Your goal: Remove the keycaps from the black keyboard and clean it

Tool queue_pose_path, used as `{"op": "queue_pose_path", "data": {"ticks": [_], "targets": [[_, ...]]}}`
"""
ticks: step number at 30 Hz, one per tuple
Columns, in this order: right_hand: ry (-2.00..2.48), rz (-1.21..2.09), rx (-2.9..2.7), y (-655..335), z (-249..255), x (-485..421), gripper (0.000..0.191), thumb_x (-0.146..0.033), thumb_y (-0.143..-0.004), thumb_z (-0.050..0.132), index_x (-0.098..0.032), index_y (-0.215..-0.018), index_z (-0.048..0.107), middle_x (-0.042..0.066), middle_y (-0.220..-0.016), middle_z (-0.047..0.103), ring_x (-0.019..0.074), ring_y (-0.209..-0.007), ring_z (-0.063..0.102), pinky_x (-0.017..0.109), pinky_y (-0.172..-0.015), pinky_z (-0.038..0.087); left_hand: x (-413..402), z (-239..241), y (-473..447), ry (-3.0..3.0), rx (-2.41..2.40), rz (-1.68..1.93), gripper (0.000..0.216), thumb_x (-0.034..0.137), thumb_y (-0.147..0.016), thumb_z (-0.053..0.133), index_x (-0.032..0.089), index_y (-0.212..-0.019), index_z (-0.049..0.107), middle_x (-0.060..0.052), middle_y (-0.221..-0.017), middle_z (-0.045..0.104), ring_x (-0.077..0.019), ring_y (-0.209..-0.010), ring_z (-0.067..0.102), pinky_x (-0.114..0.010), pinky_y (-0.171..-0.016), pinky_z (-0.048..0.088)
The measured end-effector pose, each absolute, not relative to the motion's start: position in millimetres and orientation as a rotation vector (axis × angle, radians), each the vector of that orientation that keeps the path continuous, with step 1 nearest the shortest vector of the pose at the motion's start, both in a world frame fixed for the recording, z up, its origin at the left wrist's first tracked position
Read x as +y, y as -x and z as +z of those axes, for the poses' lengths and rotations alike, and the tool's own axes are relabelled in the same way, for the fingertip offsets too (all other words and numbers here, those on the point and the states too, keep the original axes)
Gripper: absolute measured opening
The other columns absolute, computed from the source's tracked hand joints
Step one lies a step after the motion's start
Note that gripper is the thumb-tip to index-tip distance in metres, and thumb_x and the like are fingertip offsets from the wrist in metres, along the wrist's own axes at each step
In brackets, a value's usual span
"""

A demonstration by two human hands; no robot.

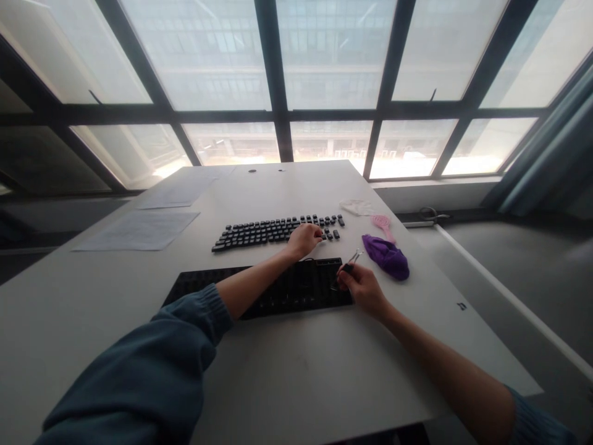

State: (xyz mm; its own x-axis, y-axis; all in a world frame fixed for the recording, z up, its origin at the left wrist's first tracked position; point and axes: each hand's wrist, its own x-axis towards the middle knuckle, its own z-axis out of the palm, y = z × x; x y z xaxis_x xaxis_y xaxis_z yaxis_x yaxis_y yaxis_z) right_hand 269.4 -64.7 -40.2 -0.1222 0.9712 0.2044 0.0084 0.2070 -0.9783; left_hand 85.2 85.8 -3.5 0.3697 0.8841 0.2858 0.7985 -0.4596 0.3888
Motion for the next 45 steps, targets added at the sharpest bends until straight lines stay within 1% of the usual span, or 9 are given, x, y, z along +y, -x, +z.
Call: {"op": "queue_pose_path", "data": {"ticks": [9,13,19,21,24,27,36,41,45], "targets": [[1.017,1.129,-1.404,-270.8,-39.3,-64.5,0.026,-0.044,-0.086,0.065,-0.017,-0.085,0.063,0.002,-0.073,0.063,0.0156,-0.061,0.058,0.028,-0.06,0.05,87.9,-4.2,-83.3,-2.449,1.526,0.698,0.009,0.02,-0.075,0.074,0.018,-0.084,0.077,-0.007,-0.09,0.074,-0.0235,-0.091,0.068,-0.032,-0.087,0.05],[1.025,1.12,-1.416,-270.4,-37.6,-66.1,0.028,-0.045,-0.086,0.065,-0.017,-0.086,0.063,0.002,-0.074,0.064,0.0156,-0.061,0.059,0.028,-0.06,0.051,71.7,14.9,-68.9,-2.457,1.517,0.787,0.01,0.023,-0.082,0.069,0.018,-0.087,0.075,-0.007,-0.095,0.073,-0.0205,-0.091,0.066,-0.03,-0.09,0.048],[1.003,1.083,-1.434,-269.0,-33.6,-70.7,0.026,-0.044,-0.087,0.065,-0.018,-0.087,0.065,0.002,-0.073,0.064,0.0162,-0.063,0.059,0.029,-0.062,0.051,2.8,36.6,-31.8,-2.507,1.29,0.883,0.019,0.026,-0.092,0.056,0.017,-0.088,0.073,-0.004,-0.086,0.068,-0.0149,-0.073,0.06,-0.027,-0.076,0.047],[1.002,1.055,-1.456,-268.3,-31.0,-72.9,0.025,-0.043,-0.086,0.066,-0.018,-0.087,0.066,0.003,-0.075,0.066,0.0173,-0.067,0.061,0.03,-0.065,0.051,-26.7,33.1,-22.8,-2.487,1.21,0.816,0.018,0.027,-0.092,0.057,0.018,-0.092,0.072,-0.004,-0.086,0.067,-0.0147,-0.074,0.06,-0.026,-0.073,0.047],[0.999,1.017,-1.472,-264.9,-25.9,-75.3,0.024,-0.042,-0.085,0.067,-0.018,-0.087,0.068,0.004,-0.077,0.067,0.0189,-0.072,0.063,0.031,-0.069,0.052,-62.3,19.2,-17.7,-2.481,1.099,0.718,0.015,0.03,-0.089,0.064,0.02,-0.097,0.072,-0.005,-0.093,0.067,-0.0173,-0.086,0.062,-0.028,-0.081,0.048],[1.022,0.971,-1.446,-256.3,-19.8,-75.1,0.025,-0.043,-0.084,0.068,-0.018,-0.086,0.068,0.005,-0.076,0.068,0.0191,-0.07,0.063,0.032,-0.068,0.052,-79.7,3.5,-20.6,-2.532,1.068,0.671,0.024,0.035,-0.084,0.071,0.021,-0.104,0.072,-0.007,-0.098,0.065,-0.0204,-0.095,0.06,-0.03,-0.085,0.049],[1.091,0.884,-1.347,-221.7,-24.3,-56.7,0.031,-0.048,-0.085,0.065,-0.017,-0.085,0.066,0.004,-0.07,0.066,0.0176,-0.063,0.06,0.029,-0.061,0.049,-79.5,-10.6,-29.2,-2.611,1.098,0.598,0.023,0.038,-0.082,0.074,0.021,-0.098,0.074,-0.006,-0.095,0.063,-0.0209,-0.093,0.059,-0.03,-0.081,0.049],[1.106,0.874,-1.366,-221.0,-30.1,-55.4,0.031,-0.048,-0.086,0.064,-0.017,-0.086,0.067,0.004,-0.072,0.067,0.018,-0.064,0.06,0.03,-0.063,0.05,-79.7,-10.2,-32.6,-2.58,1.134,0.577,0.026,0.04,-0.078,0.077,0.022,-0.096,0.075,-0.006,-0.095,0.064,-0.0223,-0.094,0.059,-0.031,-0.08,0.05],[1.102,0.91,-1.364,-222.3,-30.8,-56.7,0.031,-0.049,-0.085,0.065,-0.018,-0.086,0.067,0.004,-0.074,0.067,0.0193,-0.067,0.062,0.031,-0.064,0.052,-83.5,-8.0,-34.6,-2.563,1.148,0.592,0.018,0.036,-0.084,0.072,0.023,-0.096,0.074,-0.005,-0.095,0.066,-0.0216,-0.095,0.06,-0.03,-0.081,0.05]]}}
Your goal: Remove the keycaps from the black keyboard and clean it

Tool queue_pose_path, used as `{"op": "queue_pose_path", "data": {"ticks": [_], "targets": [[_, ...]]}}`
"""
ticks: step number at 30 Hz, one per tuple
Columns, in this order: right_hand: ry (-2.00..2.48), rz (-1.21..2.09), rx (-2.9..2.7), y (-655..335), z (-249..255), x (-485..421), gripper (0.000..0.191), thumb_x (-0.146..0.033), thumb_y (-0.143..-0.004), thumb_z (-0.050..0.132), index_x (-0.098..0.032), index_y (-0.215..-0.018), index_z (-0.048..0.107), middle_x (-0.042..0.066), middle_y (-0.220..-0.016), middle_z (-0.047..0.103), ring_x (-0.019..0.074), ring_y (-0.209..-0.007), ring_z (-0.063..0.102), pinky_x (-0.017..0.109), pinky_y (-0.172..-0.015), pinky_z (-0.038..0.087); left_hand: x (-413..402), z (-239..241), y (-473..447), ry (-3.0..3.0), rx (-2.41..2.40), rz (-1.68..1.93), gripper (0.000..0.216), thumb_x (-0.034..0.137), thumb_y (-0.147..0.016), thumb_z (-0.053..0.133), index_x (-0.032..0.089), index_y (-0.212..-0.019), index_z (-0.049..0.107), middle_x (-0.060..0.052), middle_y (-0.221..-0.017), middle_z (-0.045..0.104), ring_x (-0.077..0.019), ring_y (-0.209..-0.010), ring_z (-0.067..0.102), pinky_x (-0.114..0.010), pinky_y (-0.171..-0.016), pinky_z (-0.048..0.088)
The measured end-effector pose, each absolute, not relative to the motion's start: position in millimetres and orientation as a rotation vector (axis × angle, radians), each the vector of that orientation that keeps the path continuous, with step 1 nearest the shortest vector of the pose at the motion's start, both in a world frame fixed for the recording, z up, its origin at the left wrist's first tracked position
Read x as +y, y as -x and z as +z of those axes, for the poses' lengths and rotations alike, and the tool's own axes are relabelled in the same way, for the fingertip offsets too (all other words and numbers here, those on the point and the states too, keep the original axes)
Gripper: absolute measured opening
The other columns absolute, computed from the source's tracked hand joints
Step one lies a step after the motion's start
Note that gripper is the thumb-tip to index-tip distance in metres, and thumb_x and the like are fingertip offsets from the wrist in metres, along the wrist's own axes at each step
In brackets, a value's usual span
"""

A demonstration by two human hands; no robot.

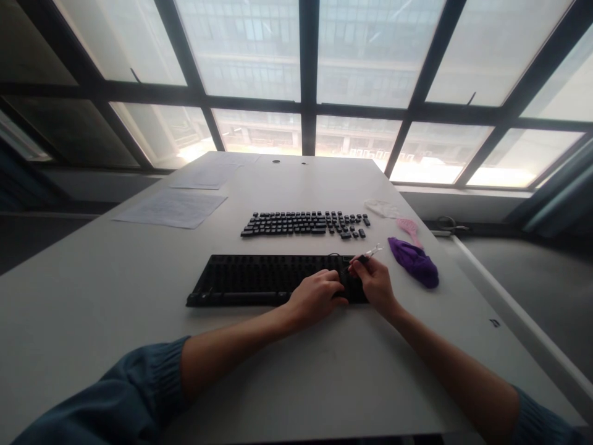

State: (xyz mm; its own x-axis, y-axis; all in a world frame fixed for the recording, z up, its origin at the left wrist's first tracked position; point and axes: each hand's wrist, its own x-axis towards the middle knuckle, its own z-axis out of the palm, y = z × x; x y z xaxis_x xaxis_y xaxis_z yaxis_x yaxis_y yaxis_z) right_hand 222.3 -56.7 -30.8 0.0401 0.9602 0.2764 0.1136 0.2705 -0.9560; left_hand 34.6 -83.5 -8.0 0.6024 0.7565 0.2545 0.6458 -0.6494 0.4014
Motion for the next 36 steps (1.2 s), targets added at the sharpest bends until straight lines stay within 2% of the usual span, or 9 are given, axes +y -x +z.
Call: {"op": "queue_pose_path", "data": {"ticks": [6,11,15,19,23,26,31,36], "targets": [[1.089,0.912,-1.383,-222.6,-30.7,-56.7,0.031,-0.049,-0.084,0.066,-0.018,-0.086,0.066,0.004,-0.074,0.068,0.0195,-0.067,0.063,0.031,-0.065,0.052,-83.9,-10.8,-35.0,-2.436,1.159,0.742,0.019,0.036,-0.088,0.067,0.02,-0.097,0.074,-0.005,-0.096,0.066,-0.0191,-0.091,0.063,-0.029,-0.083,0.05],[1.076,0.918,-1.394,-224.4,-29.8,-56.0,0.03,-0.048,-0.085,0.065,-0.018,-0.086,0.066,0.004,-0.074,0.067,0.0191,-0.067,0.063,0.031,-0.067,0.052,-84.0,-9.9,-33.6,-2.311,1.103,0.84,0.02,0.036,-0.085,0.071,0.021,-0.096,0.075,-0.004,-0.095,0.067,-0.0172,-0.086,0.064,-0.027,-0.081,0.051],[1.069,0.918,-1.4,-225.1,-29.2,-55.3,0.032,-0.05,-0.085,0.065,-0.018,-0.086,0.066,0.004,-0.074,0.067,0.0197,-0.068,0.063,0.032,-0.067,0.052,-76.2,7.5,-27.0,-2.276,1.093,0.959,0.021,0.031,-0.085,0.071,0.021,-0.103,0.075,-0.005,-0.095,0.068,-0.0161,-0.085,0.064,-0.027,-0.081,0.051],[1.05,0.94,-1.404,-225.1,-30.3,-54.1,0.033,-0.05,-0.085,0.065,-0.018,-0.085,0.066,0.005,-0.075,0.067,0.0202,-0.069,0.063,0.032,-0.069,0.052,-33.6,26.8,-20.7,-2.286,1.262,1.046,0.026,0.025,-0.082,0.072,0.02,-0.108,0.073,-0.004,-0.093,0.071,-0.0151,-0.079,0.065,-0.026,-0.075,0.051],[1.035,0.959,-1.401,-225.6,-31.7,-53.1,0.031,-0.05,-0.085,0.064,-0.018,-0.084,0.066,0.005,-0.075,0.067,0.0202,-0.069,0.062,0.031,-0.068,0.05,27.0,24.9,-28.1,-2.342,1.455,0.938,0.018,0.03,-0.078,0.076,0.017,-0.091,0.076,-0.004,-0.084,0.074,-0.0168,-0.075,0.065,-0.028,-0.075,0.05],[1.017,0.971,-1.418,-226.3,-31.5,-53.2,0.028,-0.046,-0.086,0.064,-0.018,-0.084,0.066,0.004,-0.075,0.066,0.0195,-0.069,0.06,0.03,-0.067,0.049,57.7,12.4,-39.5,-2.376,1.582,0.753,0.019,0.034,-0.076,0.078,0.018,-0.086,0.078,-0.005,-0.081,0.074,-0.0189,-0.077,0.067,-0.028,-0.076,0.049],[1.003,0.996,-1.438,-226.8,-27.8,-55.3,0.024,-0.041,-0.088,0.062,-0.019,-0.081,0.066,0.004,-0.074,0.065,0.0196,-0.069,0.06,0.03,-0.067,0.048,73.9,-3.5,-51.5,-2.436,1.632,0.641,0.018,0.035,-0.076,0.078,0.019,-0.084,0.08,-0.008,-0.081,0.073,-0.022,-0.079,0.067,-0.029,-0.074,0.049],[1.0,1.001,-1.45,-227.7,-27.0,-55.7,0.022,-0.038,-0.088,0.061,-0.018,-0.082,0.066,0.004,-0.075,0.066,0.0197,-0.07,0.06,0.03,-0.067,0.047,77.1,-6.0,-53.9,-2.468,1.633,0.63,0.021,0.036,-0.078,0.075,0.021,-0.091,0.08,-0.008,-0.087,0.072,-0.0218,-0.081,0.065,-0.029,-0.075,0.049]]}}
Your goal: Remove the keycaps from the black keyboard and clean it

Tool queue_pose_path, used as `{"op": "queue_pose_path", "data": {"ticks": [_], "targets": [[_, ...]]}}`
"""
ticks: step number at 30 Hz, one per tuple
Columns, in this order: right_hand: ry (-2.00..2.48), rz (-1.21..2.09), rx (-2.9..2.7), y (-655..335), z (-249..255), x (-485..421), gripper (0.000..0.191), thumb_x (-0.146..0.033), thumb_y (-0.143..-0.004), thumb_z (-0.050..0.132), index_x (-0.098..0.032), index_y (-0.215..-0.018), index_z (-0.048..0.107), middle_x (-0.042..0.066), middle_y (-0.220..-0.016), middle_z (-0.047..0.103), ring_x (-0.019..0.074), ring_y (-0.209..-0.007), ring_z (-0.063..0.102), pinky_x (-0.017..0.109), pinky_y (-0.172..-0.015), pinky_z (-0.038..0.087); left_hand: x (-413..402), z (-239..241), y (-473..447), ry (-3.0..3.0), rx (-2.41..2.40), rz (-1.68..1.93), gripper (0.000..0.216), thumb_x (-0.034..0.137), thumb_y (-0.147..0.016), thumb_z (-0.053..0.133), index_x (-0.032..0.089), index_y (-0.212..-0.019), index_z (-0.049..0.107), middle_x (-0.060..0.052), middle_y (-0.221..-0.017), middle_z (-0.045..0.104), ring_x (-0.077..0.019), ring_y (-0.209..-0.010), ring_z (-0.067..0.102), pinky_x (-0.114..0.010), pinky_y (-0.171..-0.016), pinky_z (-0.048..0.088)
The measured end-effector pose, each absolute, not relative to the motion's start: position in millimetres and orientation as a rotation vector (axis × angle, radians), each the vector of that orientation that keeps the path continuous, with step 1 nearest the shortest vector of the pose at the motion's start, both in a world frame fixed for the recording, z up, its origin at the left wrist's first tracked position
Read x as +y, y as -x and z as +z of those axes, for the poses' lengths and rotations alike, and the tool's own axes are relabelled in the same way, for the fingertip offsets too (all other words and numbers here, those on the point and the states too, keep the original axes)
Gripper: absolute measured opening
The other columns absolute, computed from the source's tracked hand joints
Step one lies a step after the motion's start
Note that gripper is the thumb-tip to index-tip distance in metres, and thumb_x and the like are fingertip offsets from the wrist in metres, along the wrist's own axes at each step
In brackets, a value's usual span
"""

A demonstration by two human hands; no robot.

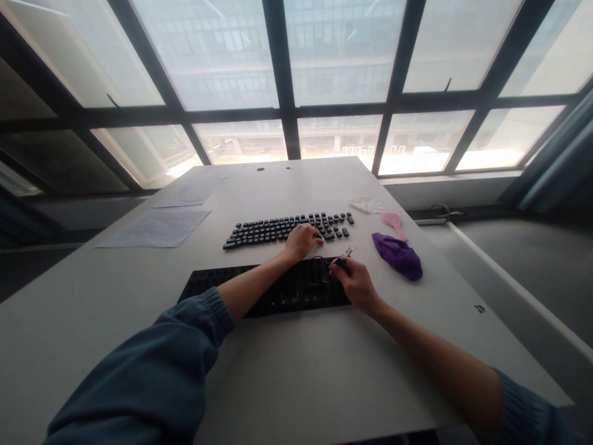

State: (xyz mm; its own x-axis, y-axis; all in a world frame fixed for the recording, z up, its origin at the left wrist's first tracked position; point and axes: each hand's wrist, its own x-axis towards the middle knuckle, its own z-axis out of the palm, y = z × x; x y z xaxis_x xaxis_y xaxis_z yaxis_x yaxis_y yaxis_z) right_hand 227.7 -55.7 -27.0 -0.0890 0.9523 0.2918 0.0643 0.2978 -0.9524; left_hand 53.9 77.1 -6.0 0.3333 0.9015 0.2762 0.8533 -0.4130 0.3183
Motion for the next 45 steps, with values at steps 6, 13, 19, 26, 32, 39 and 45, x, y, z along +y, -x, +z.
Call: {"op": "queue_pose_path", "data": {"ticks": [6,13,19,26,32,39,45], "targets": [[1.004,0.995,-1.451,-228.7,-26.3,-55.3,0.022,-0.038,-0.088,0.062,-0.017,-0.08,0.065,0.003,-0.072,0.064,0.0186,-0.069,0.06,0.028,-0.065,0.046,75.4,-2.8,-57.3,-2.485,1.623,0.639,0.024,0.038,-0.078,0.075,0.02,-0.094,0.079,-0.007,-0.087,0.07,-0.0207,-0.081,0.064,-0.028,-0.075,0.048],[0.995,1.009,-1.437,-227.1,-26.4,-56.3,0.024,-0.041,-0.087,0.062,-0.018,-0.08,0.064,0.002,-0.071,0.064,0.0182,-0.069,0.06,0.028,-0.064,0.046,57.5,30.4,-34.9,-2.477,1.574,0.897,0.025,0.037,-0.088,0.065,0.017,-0.097,0.077,-0.004,-0.081,0.071,-0.0167,-0.073,0.062,-0.027,-0.076,0.046],[0.98,0.994,-1.444,-227.3,-28.3,-55.6,0.024,-0.04,-0.088,0.062,-0.018,-0.079,0.065,0.002,-0.071,0.064,0.0184,-0.068,0.06,0.029,-0.066,0.046,-16.4,43.0,-13.2,-2.566,1.305,0.759,0.021,0.032,-0.091,0.059,0.018,-0.089,0.074,-0.004,-0.085,0.071,-0.0161,-0.076,0.062,-0.026,-0.074,0.046],[1.004,0.98,-1.44,-228.4,-32.2,-55.4,0.026,-0.042,-0.087,0.064,-0.017,-0.083,0.065,0.004,-0.072,0.065,0.0188,-0.067,0.059,0.029,-0.066,0.047,7.9,24.5,-26.7,-2.491,1.522,0.583,0.026,0.023,-0.091,0.051,0.017,-0.101,0.075,-0.009,-0.099,0.073,-0.0219,-0.097,0.066,-0.029,-0.089,0.048],[0.993,0.997,-1.444,-228.6,-33.4,-54.5,0.027,-0.044,-0.087,0.063,-0.017,-0.084,0.065,0.004,-0.074,0.065,0.0192,-0.068,0.059,0.03,-0.066,0.047,53.7,7.9,-41.7,-2.415,1.572,0.434,0.029,0.015,-0.085,0.051,0.016,-0.091,0.079,-0.01,-0.091,0.077,-0.0214,-0.094,0.069,-0.027,-0.089,0.049],[1.001,0.994,-1.459,-229.9,-34.0,-53.9,0.026,-0.042,-0.088,0.063,-0.017,-0.083,0.066,0.004,-0.074,0.066,0.0196,-0.07,0.06,0.03,-0.068,0.047,59.5,-6.2,-44.6,-2.378,1.564,0.428,0.033,0.017,-0.086,0.05,0.019,-0.104,0.078,-0.007,-0.103,0.076,-0.0193,-0.102,0.068,-0.024,-0.094,0.047],[0.991,1.019,-1.437,-228.8,-34.5,-53.6,0.026,-0.044,-0.087,0.063,-0.017,-0.084,0.066,0.004,-0.075,0.066,0.0201,-0.071,0.061,0.031,-0.067,0.048,70.1,-9.4,-42.8,-2.346,1.594,0.467,0.032,0.017,-0.088,0.05,0.017,-0.104,0.078,-0.009,-0.103,0.076,-0.0197,-0.103,0.068,-0.024,-0.096,0.046]]}}
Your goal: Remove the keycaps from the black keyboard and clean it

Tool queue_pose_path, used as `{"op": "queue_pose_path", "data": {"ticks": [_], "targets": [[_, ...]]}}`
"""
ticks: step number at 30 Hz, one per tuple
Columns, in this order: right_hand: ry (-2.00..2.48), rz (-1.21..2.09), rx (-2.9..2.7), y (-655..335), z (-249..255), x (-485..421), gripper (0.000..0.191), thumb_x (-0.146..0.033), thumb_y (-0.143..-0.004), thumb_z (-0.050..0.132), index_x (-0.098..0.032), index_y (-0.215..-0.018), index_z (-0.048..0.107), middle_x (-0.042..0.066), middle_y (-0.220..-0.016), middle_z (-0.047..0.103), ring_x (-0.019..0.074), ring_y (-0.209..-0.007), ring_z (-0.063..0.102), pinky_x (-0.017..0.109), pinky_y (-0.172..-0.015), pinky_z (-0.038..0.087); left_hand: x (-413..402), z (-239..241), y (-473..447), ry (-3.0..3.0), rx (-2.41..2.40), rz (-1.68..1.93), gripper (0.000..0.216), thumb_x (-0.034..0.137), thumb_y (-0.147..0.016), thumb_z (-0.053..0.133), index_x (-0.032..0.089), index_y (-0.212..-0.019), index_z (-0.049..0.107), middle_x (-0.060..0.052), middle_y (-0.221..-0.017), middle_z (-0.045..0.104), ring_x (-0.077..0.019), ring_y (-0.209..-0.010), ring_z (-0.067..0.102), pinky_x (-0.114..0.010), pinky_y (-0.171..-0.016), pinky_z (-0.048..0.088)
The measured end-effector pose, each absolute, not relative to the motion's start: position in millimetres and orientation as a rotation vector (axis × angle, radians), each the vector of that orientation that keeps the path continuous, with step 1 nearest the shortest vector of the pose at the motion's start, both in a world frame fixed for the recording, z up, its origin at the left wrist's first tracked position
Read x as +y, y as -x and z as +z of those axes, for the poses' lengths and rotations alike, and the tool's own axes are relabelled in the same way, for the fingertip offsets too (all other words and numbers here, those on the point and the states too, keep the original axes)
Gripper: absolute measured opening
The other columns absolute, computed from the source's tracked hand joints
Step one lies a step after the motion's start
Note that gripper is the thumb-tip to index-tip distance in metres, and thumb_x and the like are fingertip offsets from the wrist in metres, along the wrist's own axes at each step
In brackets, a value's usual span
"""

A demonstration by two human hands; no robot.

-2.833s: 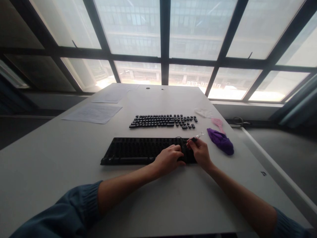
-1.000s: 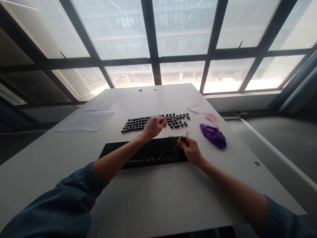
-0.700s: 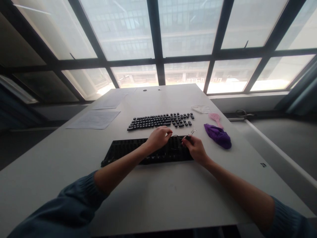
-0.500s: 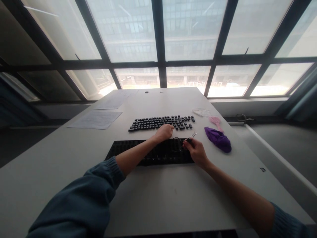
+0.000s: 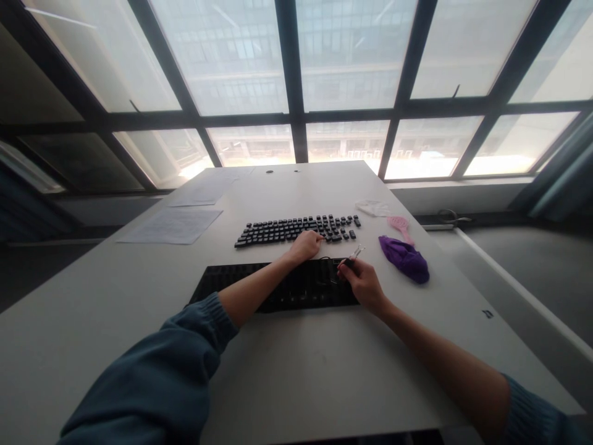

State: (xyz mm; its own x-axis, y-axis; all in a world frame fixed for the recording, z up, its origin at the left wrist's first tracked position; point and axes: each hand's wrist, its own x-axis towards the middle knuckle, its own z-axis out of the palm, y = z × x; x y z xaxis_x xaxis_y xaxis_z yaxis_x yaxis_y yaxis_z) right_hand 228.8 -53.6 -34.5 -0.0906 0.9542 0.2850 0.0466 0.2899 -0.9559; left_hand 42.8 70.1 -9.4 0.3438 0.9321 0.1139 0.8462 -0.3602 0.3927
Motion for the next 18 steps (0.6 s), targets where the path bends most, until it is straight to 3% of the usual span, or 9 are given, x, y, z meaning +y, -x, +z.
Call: {"op": "queue_pose_path", "data": {"ticks": [6,10,18], "targets": [[0.979,1.02,-1.439,-228.1,-27.9,-57.0,0.026,-0.043,-0.087,0.063,-0.017,-0.083,0.065,0.003,-0.074,0.065,0.0191,-0.07,0.06,0.03,-0.067,0.047,72.6,-5.1,-43.6,-2.318,1.595,0.499,0.029,0.014,-0.086,0.053,0.016,-0.099,0.079,-0.009,-0.099,0.077,-0.0193,-0.099,0.069,-0.024,-0.093,0.048],[0.995,0.997,-1.454,-228.0,-27.0,-57.3,0.026,-0.042,-0.088,0.062,-0.017,-0.082,0.065,0.004,-0.074,0.065,0.0192,-0.07,0.06,0.03,-0.068,0.047,51.2,7.5,-37.7,-2.32,1.571,0.521,0.031,0.016,-0.087,0.053,0.015,-0.107,0.077,-0.008,-0.096,0.077,-0.0194,-0.095,0.07,-0.026,-0.091,0.049],[0.997,0.998,-1.442,-228.0,-31.1,-55.8,0.027,-0.044,-0.088,0.062,-0.018,-0.083,0.065,0.003,-0.072,0.065,0.0196,-0.068,0.061,0.03,-0.066,0.047,5.8,17.6,-27.2,-2.475,1.483,0.525,0.034,0.017,-0.09,0.049,0.017,-0.113,0.073,-0.009,-0.113,0.073,-0.022,-0.108,0.067,-0.03,-0.1,0.048]]}}
